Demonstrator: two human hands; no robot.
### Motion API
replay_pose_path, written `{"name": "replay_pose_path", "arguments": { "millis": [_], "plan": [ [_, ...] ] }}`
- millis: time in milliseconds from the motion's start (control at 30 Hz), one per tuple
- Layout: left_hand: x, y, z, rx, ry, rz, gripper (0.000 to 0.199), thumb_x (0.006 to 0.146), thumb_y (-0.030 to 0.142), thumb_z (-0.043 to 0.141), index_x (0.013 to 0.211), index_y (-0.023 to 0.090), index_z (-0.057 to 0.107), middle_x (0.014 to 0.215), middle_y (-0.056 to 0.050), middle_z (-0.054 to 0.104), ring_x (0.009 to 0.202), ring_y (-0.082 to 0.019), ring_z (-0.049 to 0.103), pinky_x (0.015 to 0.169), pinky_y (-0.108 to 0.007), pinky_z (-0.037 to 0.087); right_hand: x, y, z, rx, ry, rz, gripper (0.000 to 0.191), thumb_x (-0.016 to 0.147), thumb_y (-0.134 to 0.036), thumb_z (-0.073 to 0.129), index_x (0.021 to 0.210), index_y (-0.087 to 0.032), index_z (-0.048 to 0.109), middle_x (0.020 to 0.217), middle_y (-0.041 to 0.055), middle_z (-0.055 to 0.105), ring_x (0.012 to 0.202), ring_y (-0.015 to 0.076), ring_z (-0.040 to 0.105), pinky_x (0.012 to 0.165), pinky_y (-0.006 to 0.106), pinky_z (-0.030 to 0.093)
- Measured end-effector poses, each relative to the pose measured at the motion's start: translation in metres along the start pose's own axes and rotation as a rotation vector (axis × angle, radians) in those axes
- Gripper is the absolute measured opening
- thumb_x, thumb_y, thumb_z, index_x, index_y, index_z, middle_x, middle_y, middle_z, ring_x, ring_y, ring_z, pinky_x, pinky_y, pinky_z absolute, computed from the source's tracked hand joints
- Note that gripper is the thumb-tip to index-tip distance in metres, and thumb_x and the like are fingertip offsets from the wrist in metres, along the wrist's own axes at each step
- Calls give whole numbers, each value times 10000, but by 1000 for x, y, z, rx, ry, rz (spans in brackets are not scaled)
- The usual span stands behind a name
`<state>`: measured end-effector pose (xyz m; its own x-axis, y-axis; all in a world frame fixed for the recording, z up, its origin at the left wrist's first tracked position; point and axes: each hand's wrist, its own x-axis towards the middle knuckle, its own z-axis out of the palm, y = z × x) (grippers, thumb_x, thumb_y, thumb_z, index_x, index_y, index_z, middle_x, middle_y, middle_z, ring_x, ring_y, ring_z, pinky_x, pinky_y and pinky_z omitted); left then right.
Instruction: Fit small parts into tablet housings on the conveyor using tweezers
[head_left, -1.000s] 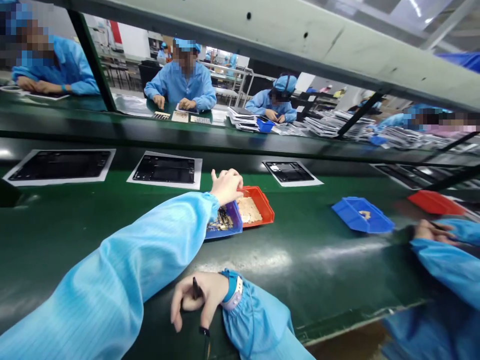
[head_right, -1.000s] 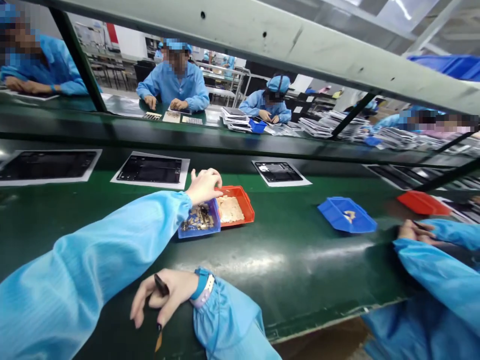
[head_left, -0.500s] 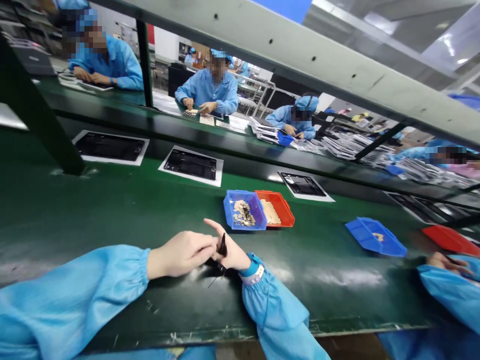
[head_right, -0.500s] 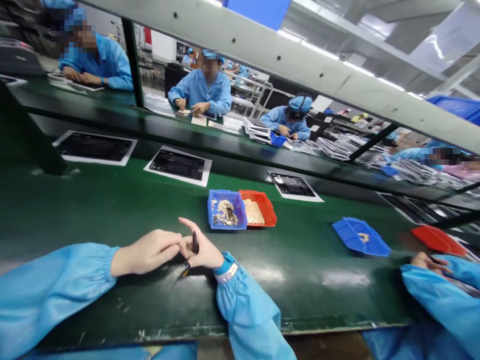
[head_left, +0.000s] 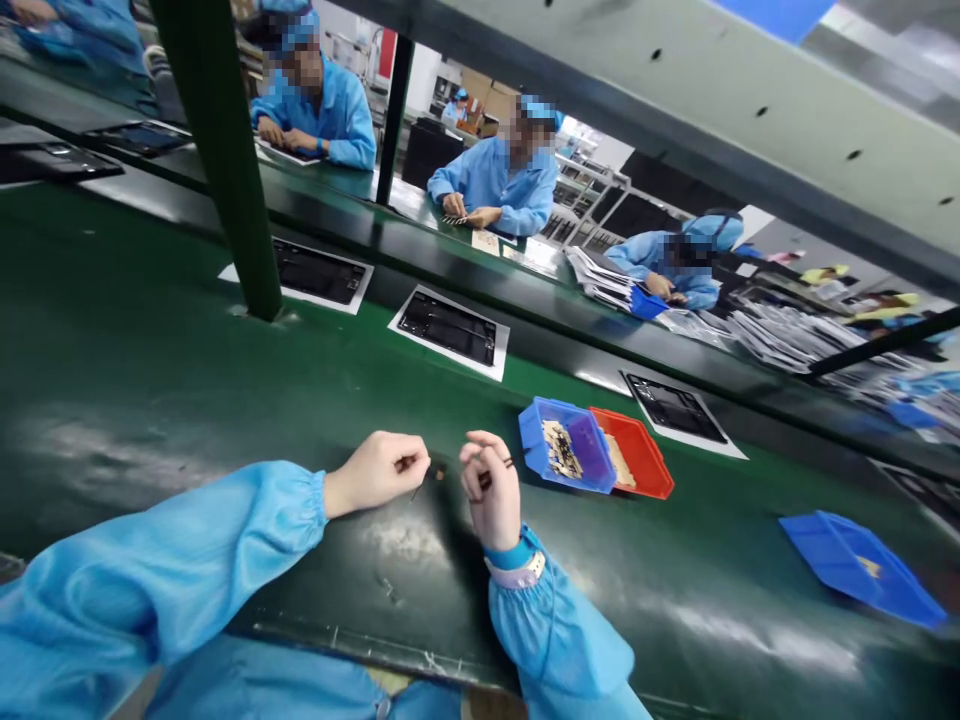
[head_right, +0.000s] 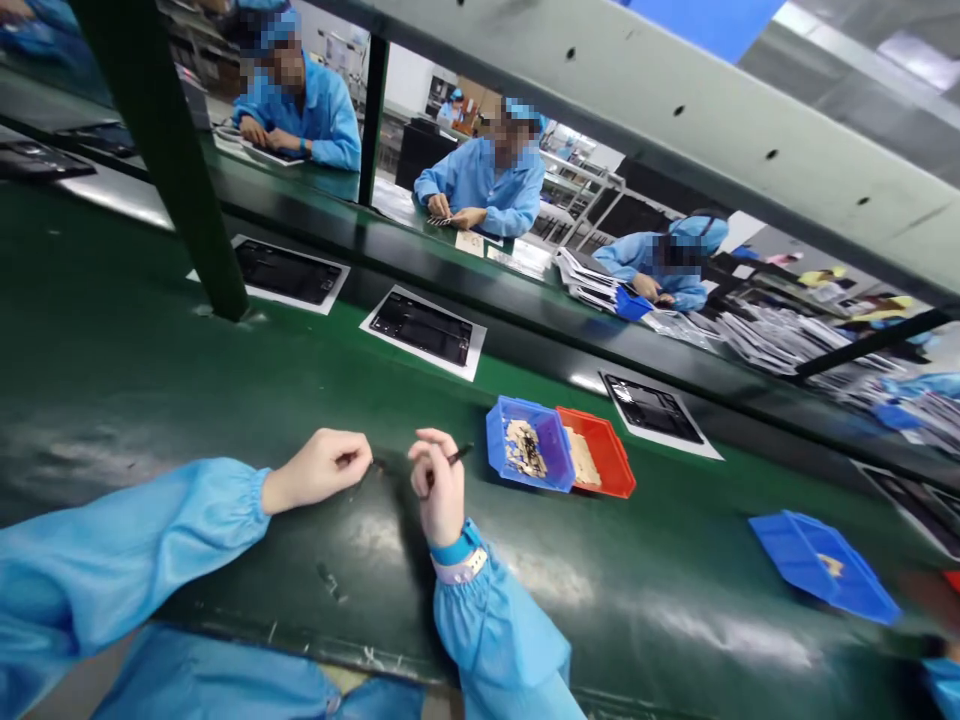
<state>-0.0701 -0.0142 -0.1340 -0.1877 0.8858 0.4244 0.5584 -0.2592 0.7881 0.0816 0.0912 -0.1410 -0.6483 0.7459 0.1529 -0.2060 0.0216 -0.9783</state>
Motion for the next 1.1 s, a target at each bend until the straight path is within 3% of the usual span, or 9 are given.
{"name": "replay_pose_path", "arguments": {
  "millis": [133, 200, 267, 400, 600, 867, 1100],
  "plan": [
    [-2, -22, 6, -32, 42, -55, 223, 795, 162, 423, 575, 164, 460, 520, 44, 442, 489, -74, 398, 501, -199, 308, -9, 10, 2, -39, 217, -67, 397, 912, -502, 375, 811, -184, 589, 658, -18, 500, 520, 91, 433, 464, 217, 347],
    [-4, -26, 9, -56, 42, -80, 204, 785, 167, 450, 583, 164, 472, 519, 46, 449, 479, -70, 394, 484, -191, 304, -14, 12, 3, -51, 252, -52, 367, 895, -487, 443, 734, -189, 584, 541, -50, 440, 451, 83, 387, 423, 208, 308],
    [-6, -27, 10, -73, 36, -100, 197, 774, 162, 469, 577, 163, 475, 513, 48, 447, 471, -65, 389, 472, -185, 300, -20, 12, 3, -51, 269, -26, 228, 838, -422, 580, 795, -199, 603, 551, -52, 497, 455, 84, 433, 442, 208, 347],
    [-9, -26, 9, -93, 20, -116, 197, 767, 137, 471, 571, 158, 478, 514, 49, 444, 473, -59, 388, 469, -178, 296, -31, 16, 2, -117, 218, 47, 225, 809, -328, 641, 1007, -223, 631, 793, 27, 672, 642, 141, 605, 623, 288, 491],
    [-10, -24, 6, -118, -13, -107, 206, 776, 114, 474, 574, 155, 482, 515, 52, 450, 480, -57, 380, 485, -175, 302, -36, 23, -5, -369, 139, 7, 174, 814, -303, 620, 955, -216, 673, 903, 60, 652, 766, 196, 615, 671, 333, 500],
    [-12, -23, 1, -245, -159, -3, 245, 869, 172, 457, 627, 159, 496, 597, 25, 521, 560, -77, 462, 581, -193, 362, -38, 21, -2, -90, 78, 44, 140, 857, -327, 577, 910, -222, 653, 750, 4, 605, 626, 130, 557, 586, 259, 447],
    [-12, -20, 0, -288, -233, 0, 258, 895, 185, 441, 648, 155, 512, 597, 19, 541, 568, -80, 486, 592, -186, 380, -34, 14, 6, 0, 68, 55, 173, 834, -377, 597, 843, -213, 649, 623, -17, 594, 515, 114, 524, 533, 255, 440]
  ]
}}
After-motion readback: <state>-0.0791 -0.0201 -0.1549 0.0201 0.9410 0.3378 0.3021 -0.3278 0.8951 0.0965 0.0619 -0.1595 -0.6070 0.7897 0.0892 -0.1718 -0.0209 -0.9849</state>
